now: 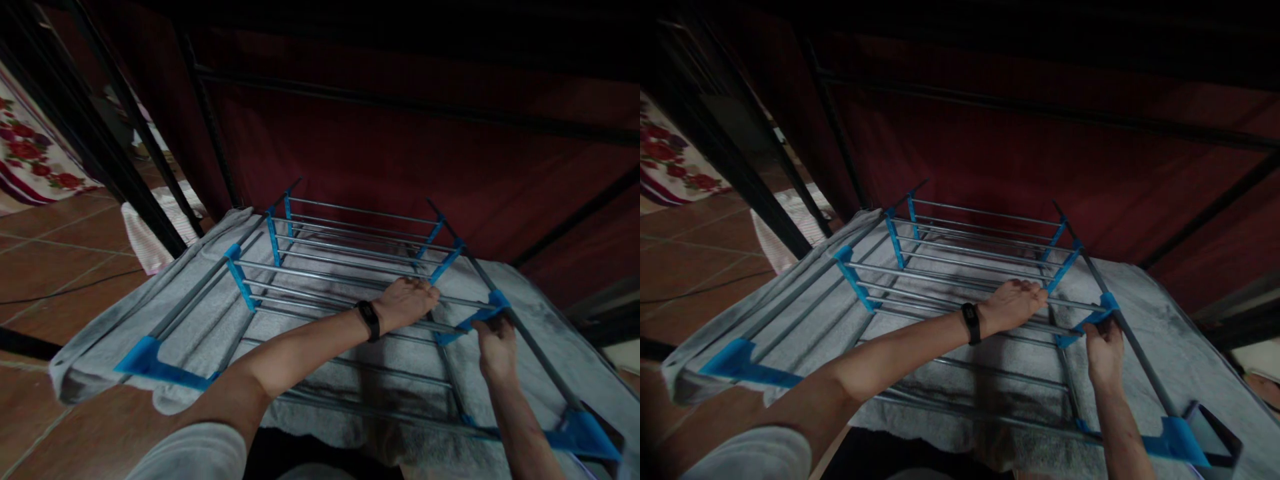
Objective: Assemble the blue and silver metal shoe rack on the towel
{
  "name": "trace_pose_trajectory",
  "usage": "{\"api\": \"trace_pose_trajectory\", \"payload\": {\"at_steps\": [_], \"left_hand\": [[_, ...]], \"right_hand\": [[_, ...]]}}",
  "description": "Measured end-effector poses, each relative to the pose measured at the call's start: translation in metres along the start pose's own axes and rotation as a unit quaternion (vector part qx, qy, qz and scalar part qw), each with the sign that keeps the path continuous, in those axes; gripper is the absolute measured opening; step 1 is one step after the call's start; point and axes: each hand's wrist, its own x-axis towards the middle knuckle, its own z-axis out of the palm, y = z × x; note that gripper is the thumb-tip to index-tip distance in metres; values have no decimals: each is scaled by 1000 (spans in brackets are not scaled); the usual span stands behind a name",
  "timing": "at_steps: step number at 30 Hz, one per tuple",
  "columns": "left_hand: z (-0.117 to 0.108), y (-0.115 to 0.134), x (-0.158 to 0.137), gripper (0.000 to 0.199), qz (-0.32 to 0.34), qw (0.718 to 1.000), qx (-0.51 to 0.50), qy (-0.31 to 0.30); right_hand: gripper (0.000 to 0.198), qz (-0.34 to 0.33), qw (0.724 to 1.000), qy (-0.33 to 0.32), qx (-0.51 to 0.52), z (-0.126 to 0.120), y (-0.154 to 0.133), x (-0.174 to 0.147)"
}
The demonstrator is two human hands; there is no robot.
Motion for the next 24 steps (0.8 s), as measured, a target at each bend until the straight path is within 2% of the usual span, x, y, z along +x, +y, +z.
{"api": "trace_pose_trajectory", "payload": {"at_steps": [3, 6, 8, 10, 13, 17, 24], "left_hand": [[-7, 14, -12, 24, 69, 996, 37, 43], [6, 27, -28, 27, 135, 990, 29, 6], [26, 30, -34, 29, 96, 995, 33, -14], [47, 28, -34, 33, 23, 999, 38, -18], [67, 22, -26, 33, -45, 998, 12, -51], [70, 20, -14, 28, -50, 992, -42, -113], [61, 19, -4, 29, -44, 991, -56, -115]], "right_hand": [[29, 16, 999, -8, 31, -1, -18, -6], [25, 15, 997, -23, 66, 1, -27, -9], [28, 29, 995, -21, 90, 4, -23, -11], [36, 47, 992, -23, 112, 8, -13, -13], [47, 66, 988, -36, 138, 11, 1, -17], [47, 81, 985, -48, 144, 11, 6, -19], [38, 68, 986, -53, 145, 9, -2, -21]]}}
